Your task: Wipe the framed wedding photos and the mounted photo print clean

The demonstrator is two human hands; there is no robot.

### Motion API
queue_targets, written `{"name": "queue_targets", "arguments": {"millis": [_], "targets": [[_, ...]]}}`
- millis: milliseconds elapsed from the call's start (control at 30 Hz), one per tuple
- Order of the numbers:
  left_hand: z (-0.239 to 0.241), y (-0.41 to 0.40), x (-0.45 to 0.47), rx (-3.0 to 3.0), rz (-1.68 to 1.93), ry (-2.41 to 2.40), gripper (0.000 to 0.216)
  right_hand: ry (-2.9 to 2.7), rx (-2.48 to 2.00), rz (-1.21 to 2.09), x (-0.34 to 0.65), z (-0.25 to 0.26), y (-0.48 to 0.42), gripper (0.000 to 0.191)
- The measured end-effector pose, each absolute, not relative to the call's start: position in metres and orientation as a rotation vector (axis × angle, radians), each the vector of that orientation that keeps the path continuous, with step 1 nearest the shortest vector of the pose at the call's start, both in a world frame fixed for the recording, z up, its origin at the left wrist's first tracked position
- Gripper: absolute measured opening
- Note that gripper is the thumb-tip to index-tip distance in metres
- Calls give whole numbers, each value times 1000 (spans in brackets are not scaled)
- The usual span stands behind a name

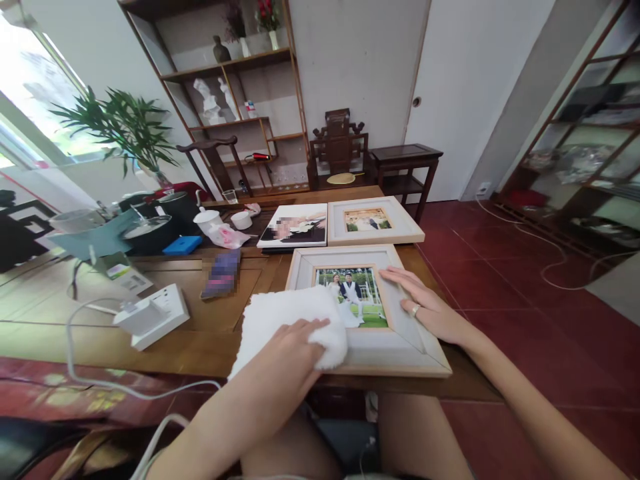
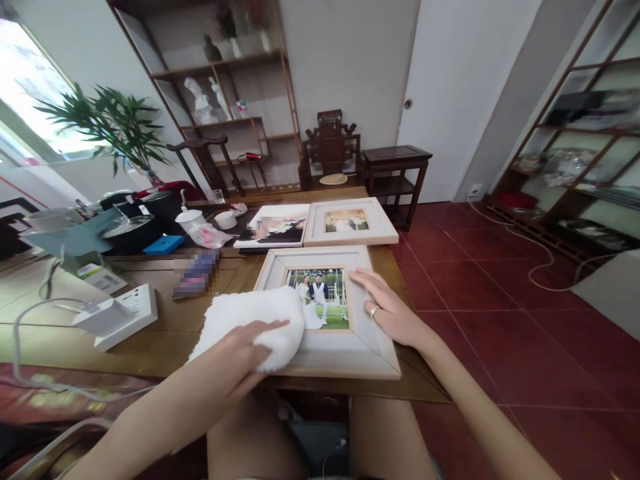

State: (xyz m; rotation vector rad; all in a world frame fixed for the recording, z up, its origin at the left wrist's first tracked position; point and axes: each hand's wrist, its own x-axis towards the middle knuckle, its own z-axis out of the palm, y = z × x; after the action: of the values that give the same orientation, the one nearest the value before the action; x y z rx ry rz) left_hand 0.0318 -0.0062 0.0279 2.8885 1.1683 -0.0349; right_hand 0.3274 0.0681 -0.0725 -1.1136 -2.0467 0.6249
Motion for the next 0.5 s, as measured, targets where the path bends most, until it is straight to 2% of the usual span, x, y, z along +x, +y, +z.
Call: {"name": "queue_targets", "arguments": {"millis": [233,333,500], "targets": [[8,60,37,2858,65,1386,32,-2087,-1071,625,327,-72,69,57],[5,89,39,2935,77,1469,27,-2093,-1061,636,328,-72,69,59],[10,116,36,3009,-55,1356,30,-2086,-1071,650,329,-72,69,60]]}}
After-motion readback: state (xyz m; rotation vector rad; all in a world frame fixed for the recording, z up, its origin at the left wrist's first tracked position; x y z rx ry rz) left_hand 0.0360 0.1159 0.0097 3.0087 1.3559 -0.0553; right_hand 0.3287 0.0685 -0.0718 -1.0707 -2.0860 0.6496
